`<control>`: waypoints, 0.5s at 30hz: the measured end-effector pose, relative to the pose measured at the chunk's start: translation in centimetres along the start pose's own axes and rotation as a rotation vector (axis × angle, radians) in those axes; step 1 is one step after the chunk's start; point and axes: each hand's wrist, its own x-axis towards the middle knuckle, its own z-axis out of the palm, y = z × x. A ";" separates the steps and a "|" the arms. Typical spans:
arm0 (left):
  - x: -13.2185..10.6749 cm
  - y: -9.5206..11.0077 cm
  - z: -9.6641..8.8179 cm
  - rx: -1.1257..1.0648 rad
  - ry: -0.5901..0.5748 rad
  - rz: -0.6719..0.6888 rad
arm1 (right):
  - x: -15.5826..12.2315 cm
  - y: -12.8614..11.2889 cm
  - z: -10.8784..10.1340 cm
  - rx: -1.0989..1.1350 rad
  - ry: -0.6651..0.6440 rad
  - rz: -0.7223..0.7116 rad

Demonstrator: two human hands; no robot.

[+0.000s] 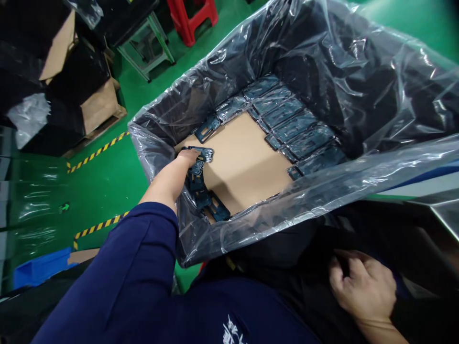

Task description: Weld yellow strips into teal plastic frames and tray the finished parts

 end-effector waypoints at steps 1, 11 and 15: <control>0.1 0.0 0.1 0.019 0.001 0.002 | 0.1 0.0 0.0 0.003 0.006 -0.013; 0.6 0.3 -0.8 0.100 0.052 0.013 | -0.2 -0.1 0.1 0.025 -0.020 0.037; 0.8 0.3 -1.0 0.111 0.129 0.000 | -0.1 -0.2 0.1 0.024 -0.017 0.029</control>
